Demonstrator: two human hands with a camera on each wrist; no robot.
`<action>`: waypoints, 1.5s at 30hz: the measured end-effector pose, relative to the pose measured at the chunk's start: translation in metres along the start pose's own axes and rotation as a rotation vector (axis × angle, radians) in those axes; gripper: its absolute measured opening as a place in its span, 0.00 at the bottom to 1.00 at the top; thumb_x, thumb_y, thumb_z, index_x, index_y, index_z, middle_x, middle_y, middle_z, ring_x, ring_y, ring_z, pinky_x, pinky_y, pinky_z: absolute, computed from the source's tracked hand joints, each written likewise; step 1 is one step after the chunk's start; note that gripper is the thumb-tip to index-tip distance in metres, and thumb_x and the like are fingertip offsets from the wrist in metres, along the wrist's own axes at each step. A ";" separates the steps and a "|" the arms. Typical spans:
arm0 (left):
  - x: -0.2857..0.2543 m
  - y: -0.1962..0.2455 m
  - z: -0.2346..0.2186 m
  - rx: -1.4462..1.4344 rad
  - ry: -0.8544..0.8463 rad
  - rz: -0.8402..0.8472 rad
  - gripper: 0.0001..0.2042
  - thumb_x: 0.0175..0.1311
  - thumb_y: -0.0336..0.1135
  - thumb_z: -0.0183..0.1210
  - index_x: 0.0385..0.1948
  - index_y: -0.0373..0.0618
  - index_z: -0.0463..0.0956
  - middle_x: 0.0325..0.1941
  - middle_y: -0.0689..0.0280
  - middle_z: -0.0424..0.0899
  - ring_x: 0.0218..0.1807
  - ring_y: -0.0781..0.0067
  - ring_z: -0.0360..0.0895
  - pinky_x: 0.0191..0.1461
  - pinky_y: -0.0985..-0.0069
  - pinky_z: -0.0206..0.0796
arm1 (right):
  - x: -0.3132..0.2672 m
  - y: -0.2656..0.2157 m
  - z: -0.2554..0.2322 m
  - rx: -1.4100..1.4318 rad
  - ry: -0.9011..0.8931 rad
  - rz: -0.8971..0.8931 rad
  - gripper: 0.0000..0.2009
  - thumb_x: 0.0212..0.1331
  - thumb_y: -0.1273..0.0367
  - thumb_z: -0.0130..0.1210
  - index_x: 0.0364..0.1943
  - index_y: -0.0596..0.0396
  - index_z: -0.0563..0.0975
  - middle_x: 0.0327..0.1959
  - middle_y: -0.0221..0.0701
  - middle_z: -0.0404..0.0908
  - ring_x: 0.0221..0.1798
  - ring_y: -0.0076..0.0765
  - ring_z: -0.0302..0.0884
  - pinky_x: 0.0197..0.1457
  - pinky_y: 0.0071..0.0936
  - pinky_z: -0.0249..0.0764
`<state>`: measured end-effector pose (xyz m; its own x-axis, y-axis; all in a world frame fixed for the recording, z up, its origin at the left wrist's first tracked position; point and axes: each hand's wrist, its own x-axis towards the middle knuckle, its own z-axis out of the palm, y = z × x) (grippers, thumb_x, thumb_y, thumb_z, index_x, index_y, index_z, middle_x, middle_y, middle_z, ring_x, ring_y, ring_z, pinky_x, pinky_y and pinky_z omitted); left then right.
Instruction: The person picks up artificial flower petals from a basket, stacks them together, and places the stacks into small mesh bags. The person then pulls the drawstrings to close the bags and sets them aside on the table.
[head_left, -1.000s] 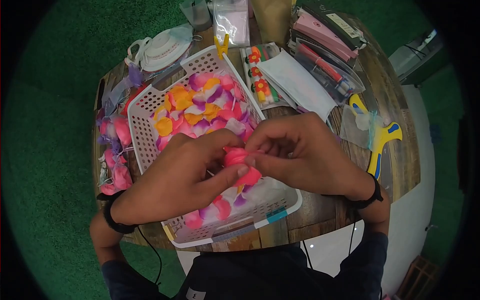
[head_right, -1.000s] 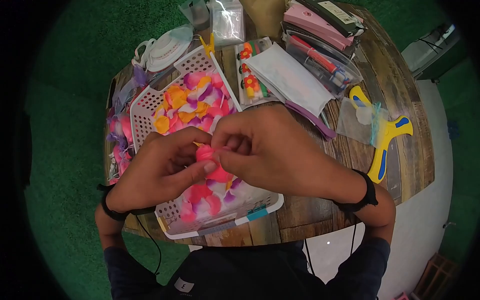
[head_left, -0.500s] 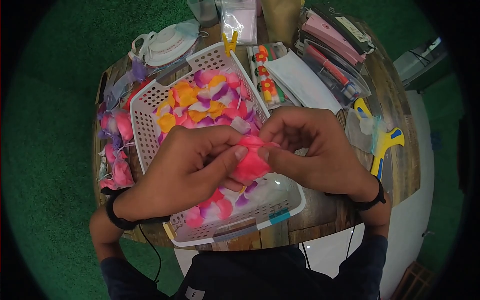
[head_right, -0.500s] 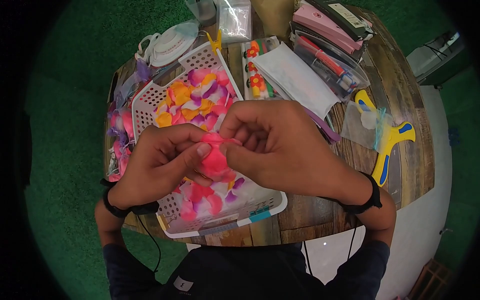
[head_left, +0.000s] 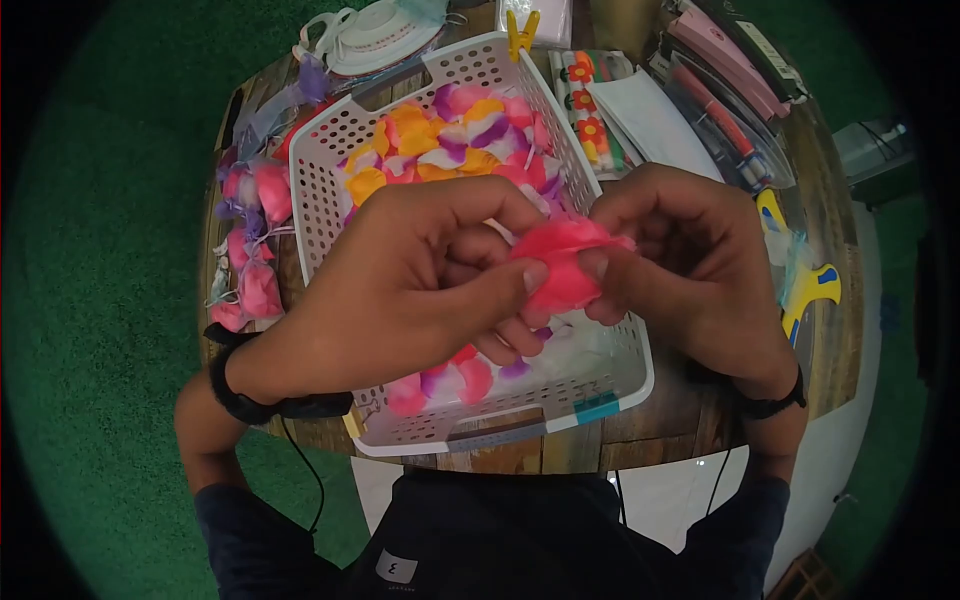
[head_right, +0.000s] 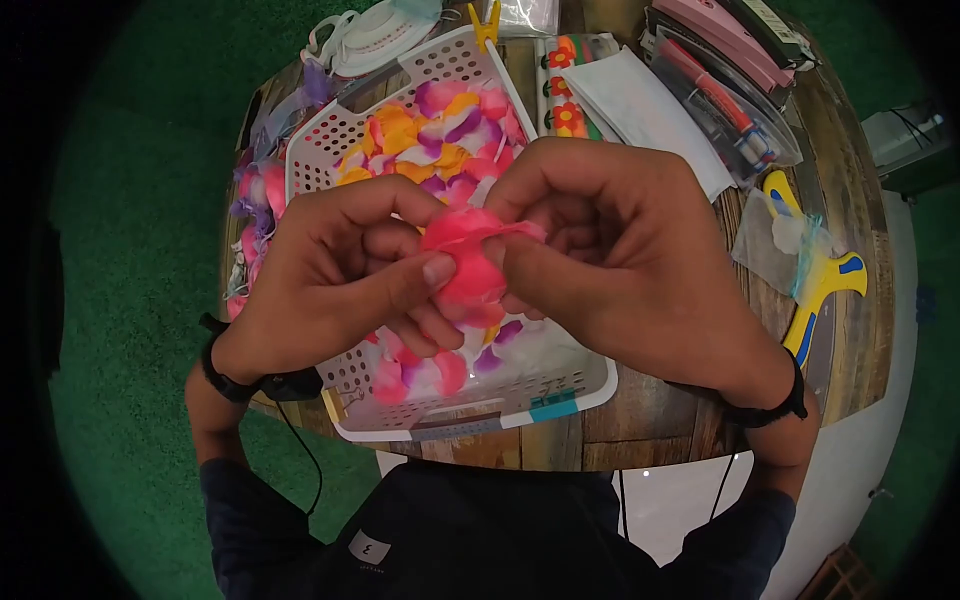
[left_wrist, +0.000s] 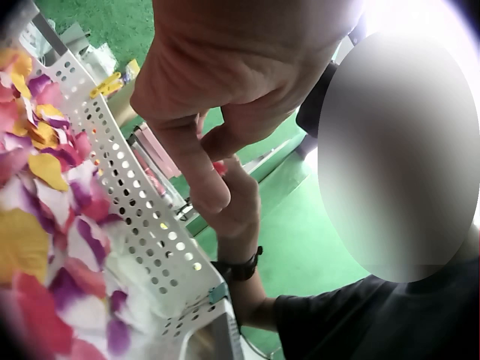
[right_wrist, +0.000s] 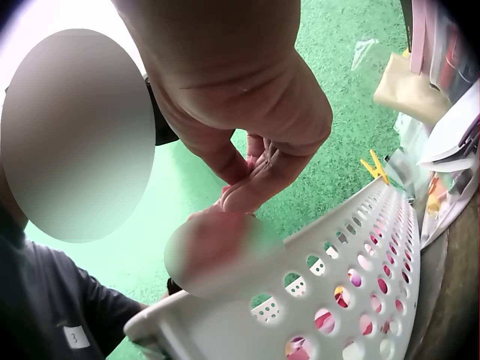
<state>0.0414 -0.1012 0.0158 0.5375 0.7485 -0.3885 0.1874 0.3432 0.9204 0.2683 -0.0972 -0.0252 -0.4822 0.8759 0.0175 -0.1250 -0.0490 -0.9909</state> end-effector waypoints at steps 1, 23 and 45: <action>-0.003 -0.003 -0.004 0.010 0.000 -0.010 0.08 0.69 0.24 0.54 0.47 0.34 0.73 0.36 0.57 0.86 0.36 0.72 0.86 0.33 0.78 0.80 | 0.000 0.000 -0.001 -0.010 0.007 -0.027 0.06 0.58 0.80 0.59 0.39 0.63 0.76 0.31 0.31 0.81 0.29 0.21 0.82 0.33 0.17 0.79; -0.017 -0.038 -0.027 1.040 -0.209 0.122 0.08 0.56 0.23 0.61 0.38 0.35 0.78 0.36 0.57 0.82 0.35 0.59 0.82 0.38 0.67 0.73 | 0.000 0.000 0.000 -0.014 0.044 -0.049 0.07 0.59 0.78 0.60 0.40 0.64 0.76 0.31 0.34 0.83 0.30 0.22 0.83 0.33 0.17 0.81; 0.008 0.009 0.011 -0.038 0.122 0.119 0.06 0.62 0.21 0.61 0.38 0.39 0.73 0.33 0.72 0.77 0.32 0.91 0.72 0.34 0.89 0.66 | 0.001 -0.003 -0.005 -0.202 0.104 0.128 0.04 0.62 0.77 0.57 0.38 0.63 0.75 0.27 0.27 0.80 0.30 0.15 0.78 0.33 0.15 0.74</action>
<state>0.0563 -0.0983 0.0211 0.4499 0.8475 -0.2815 0.0962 0.2674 0.9588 0.2728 -0.0939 -0.0232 -0.3897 0.9139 -0.1132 0.1119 -0.0751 -0.9909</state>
